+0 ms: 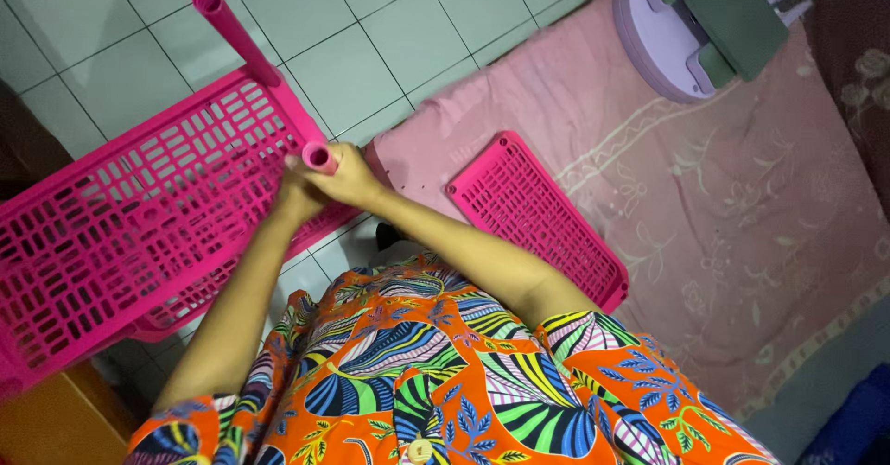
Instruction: The person disassembles a pink plastic shelving unit by removing curved handles and vertical support poles from the top shelf, then detaches the top shelf tray and places it on the floor. The person continues to remove additional poles from the remaining structure.
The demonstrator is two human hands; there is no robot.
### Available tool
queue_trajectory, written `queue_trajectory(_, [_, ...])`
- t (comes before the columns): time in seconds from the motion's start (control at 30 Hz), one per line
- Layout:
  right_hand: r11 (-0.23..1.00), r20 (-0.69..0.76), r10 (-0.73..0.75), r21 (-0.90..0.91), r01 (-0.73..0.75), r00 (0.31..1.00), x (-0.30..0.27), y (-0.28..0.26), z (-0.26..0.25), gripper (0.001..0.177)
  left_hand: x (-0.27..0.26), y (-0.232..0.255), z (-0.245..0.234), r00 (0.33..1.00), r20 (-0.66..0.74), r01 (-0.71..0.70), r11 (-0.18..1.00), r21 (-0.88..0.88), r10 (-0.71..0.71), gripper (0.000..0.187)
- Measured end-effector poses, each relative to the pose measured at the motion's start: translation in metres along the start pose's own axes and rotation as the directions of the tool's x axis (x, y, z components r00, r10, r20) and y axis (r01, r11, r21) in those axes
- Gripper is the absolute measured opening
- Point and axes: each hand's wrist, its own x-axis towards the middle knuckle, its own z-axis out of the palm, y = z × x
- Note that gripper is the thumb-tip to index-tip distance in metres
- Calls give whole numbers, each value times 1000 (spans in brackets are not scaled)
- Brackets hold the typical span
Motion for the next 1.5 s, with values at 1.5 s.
queue_trajectory(1.5, [985,142,-171,5,172,975,39,-74,13,68,-20,54,-27,842,-436,95,884,-457,-316,59])
